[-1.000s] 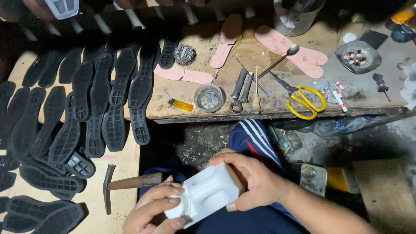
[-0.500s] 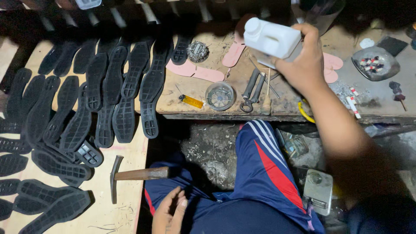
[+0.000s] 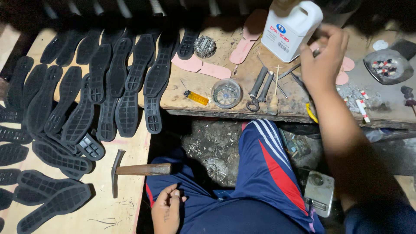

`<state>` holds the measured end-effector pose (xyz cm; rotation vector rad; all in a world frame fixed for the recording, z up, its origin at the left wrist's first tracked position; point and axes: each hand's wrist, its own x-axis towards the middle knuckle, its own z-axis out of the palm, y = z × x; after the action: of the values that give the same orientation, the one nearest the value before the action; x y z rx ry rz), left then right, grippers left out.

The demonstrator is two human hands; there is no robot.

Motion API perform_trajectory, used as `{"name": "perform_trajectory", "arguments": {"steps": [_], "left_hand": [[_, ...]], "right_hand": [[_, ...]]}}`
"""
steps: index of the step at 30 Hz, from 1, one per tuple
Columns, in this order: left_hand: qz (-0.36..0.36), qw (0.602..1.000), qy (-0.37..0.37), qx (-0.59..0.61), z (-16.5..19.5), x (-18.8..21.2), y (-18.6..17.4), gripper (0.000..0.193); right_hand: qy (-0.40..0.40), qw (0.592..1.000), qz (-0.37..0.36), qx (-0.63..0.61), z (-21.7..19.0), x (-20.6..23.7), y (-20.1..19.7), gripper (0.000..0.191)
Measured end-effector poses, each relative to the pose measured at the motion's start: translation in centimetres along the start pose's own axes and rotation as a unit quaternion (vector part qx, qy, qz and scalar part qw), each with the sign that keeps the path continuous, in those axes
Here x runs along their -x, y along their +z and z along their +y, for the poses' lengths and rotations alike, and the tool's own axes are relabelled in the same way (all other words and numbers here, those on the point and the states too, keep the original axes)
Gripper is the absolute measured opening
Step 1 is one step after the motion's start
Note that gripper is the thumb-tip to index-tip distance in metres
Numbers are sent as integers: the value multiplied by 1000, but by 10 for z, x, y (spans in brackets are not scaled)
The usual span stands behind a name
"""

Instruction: The person sits on the floor of a shoe workshop and uses a brush to apply glue to the textured underside of rubber shoe soles, working one sole at a time. They set a finished sole on the table, pick up a new one, and continue brushing glue across the sole surface.

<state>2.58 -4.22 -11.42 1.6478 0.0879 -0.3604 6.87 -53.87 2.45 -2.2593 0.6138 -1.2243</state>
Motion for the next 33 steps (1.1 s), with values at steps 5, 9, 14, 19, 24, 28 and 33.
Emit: {"name": "perform_trajectory", "arguments": {"steps": [5,9,14,19,24,28,33], "left_hand": [[-2,1000,-13,-28,-3,0,-5,31],[10,997,-43,-63,-8,0,-7,30],[0,998,-5,-60,-1,5,-5,30],[-40,984,98,-141,46,24,9,22],[-131,955,246,-103,110,31,39,23],[-204,960,164,103,132,36,55,32],[-248,943,44,218,125,34,56,34]], "right_hand": [[-156,921,-340,105,3,55,-11,39],[-131,894,-401,150,1,69,-13,36],[-190,917,-323,136,-16,64,-25,29],[-210,950,-232,-21,-63,98,-41,19],[64,841,-368,-391,-124,188,-25,33],[198,757,-358,-509,-140,230,-10,34],[175,766,-401,-471,-140,239,-14,29]]}}
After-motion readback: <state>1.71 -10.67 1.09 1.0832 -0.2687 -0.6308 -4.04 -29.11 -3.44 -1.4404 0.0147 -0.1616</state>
